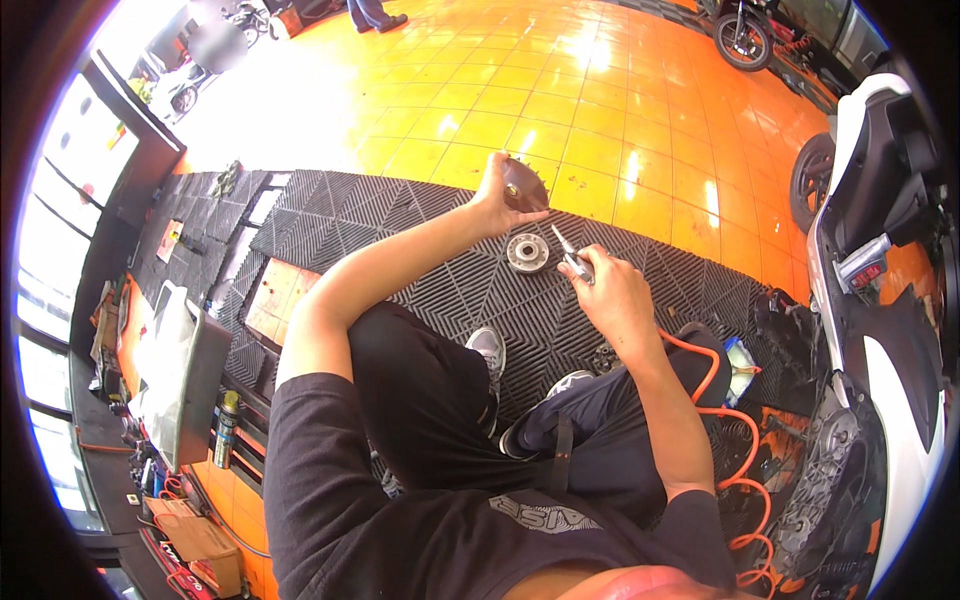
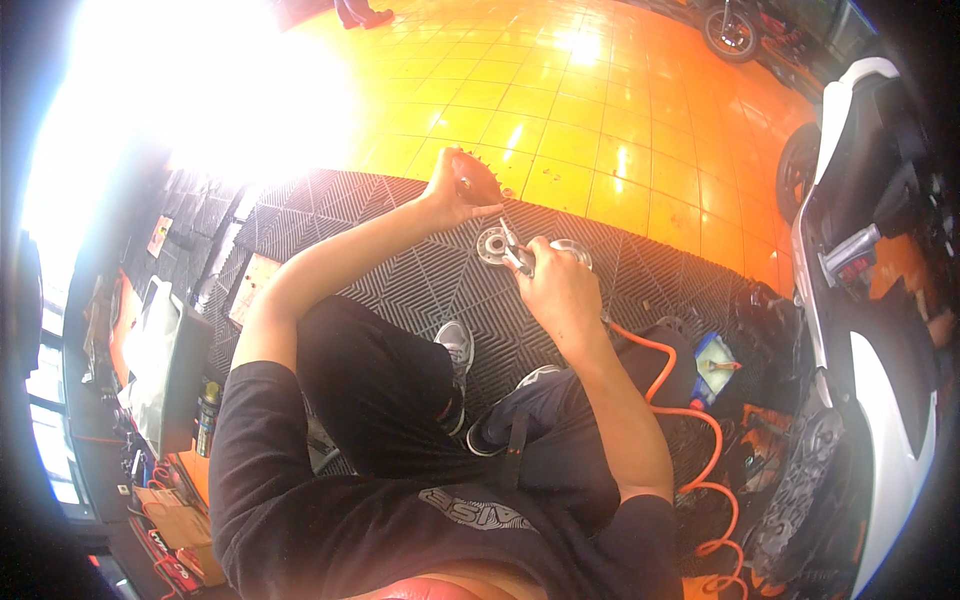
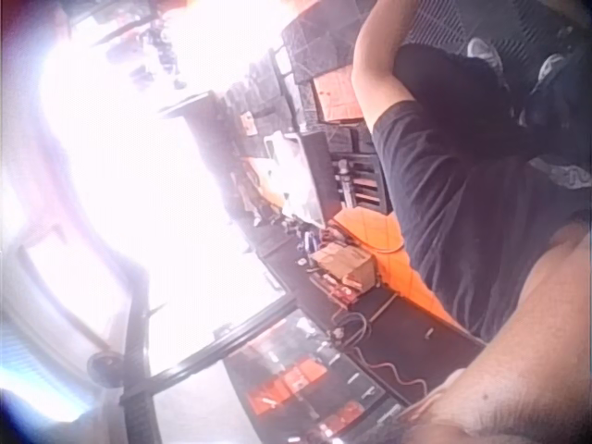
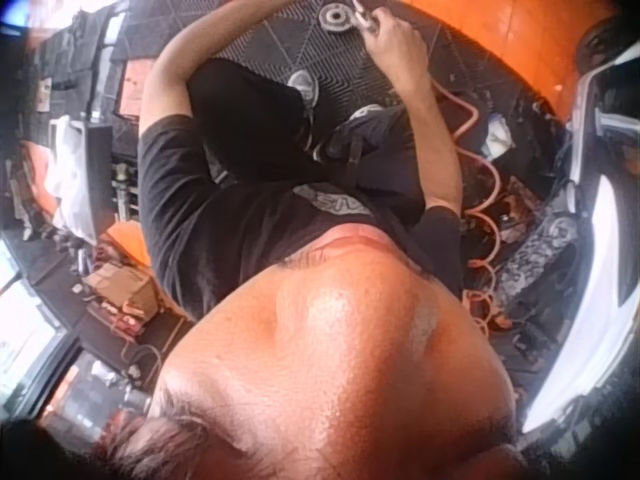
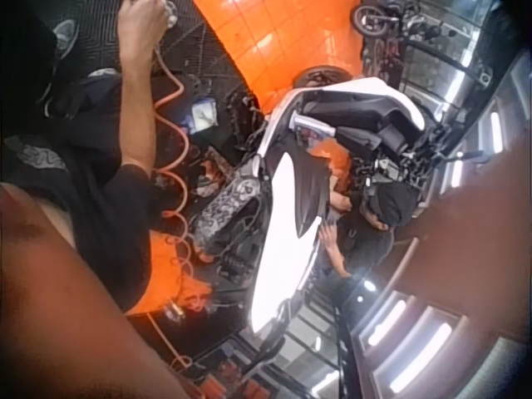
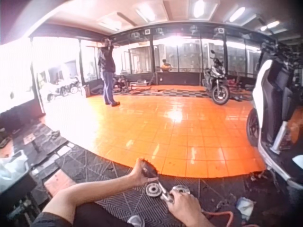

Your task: The person sits on the floor of a workshop and uses a screwdriver to disassemble and clean various metal components of a scooter's variator system. They handle multiple pulleys and weights, using a tool to scrape or adjust parts, and occasionally wipe them with a cloth.

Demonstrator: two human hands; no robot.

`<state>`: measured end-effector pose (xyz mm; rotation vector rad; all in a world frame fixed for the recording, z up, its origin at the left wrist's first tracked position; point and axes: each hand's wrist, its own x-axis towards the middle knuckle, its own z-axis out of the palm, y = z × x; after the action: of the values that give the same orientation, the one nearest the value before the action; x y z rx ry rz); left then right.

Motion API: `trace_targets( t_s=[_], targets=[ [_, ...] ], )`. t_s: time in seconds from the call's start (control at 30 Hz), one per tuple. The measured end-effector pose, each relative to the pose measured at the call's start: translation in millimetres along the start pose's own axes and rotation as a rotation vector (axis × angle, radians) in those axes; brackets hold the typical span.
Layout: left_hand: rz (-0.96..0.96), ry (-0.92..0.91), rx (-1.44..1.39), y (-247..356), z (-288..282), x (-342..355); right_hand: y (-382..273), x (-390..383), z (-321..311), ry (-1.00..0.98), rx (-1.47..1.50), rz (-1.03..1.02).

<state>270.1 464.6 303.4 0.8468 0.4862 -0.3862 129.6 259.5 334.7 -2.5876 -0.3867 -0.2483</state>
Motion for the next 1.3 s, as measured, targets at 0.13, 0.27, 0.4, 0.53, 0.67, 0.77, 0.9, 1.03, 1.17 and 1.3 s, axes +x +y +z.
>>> trace_targets(
  t_s=[0.13,0.27,0.4,0.53,0.67,0.77,0.9,1.03,1.17,1.3],
  targets=[
    [-0.080,0.001,0.012,0.5,-8.1,3.7,3.6,3.7,-7.9,-0.191,0.168,-0.045],
    [-0.111,-0.216,0.097,4.7,-15.0,-8.5,1.6,1.2,-16.6,-0.130,0.273,0.022],
    [-0.076,-0.264,0.143,11.1,-19.4,-14.9,6.1,4.2,-25.0,-0.205,0.473,0.017],
    [-0.080,-0.280,0.210,10.7,-24.8,-14.0,4.7,3.6,-29.2,-0.190,0.479,-0.015],
    [-0.066,-0.352,0.247,2.6,-30.6,-7.7,1.1,0.3,-26.1,-0.106,0.409,-0.002],
    [-0.100,-0.362,0.300,2.9,-30.5,-4.6,12.1,5.1,-24.9,-0.199,0.429,-0.004],
    [-0.109,-0.355,0.288,-2.5,-29.9,-6.2,17.4,3.9,-20.3,-0.147,0.404,-0.077],
    [-0.117,-0.383,0.260,-7.3,-27.5,-8.9,15.1,0.1,-15.7,-0.101,0.321,-0.063],
    [-0.099,-0.398,0.214,-8.3,-18.6,-11.2,25.0,2.8,-11.8,-0.155,0.360,-0.107],
    [-0.136,-0.414,0.200,-6.0,-22.4,-14.2,14.0,3.5,-18.0,-0.159,0.284,0.039]
  ],
)
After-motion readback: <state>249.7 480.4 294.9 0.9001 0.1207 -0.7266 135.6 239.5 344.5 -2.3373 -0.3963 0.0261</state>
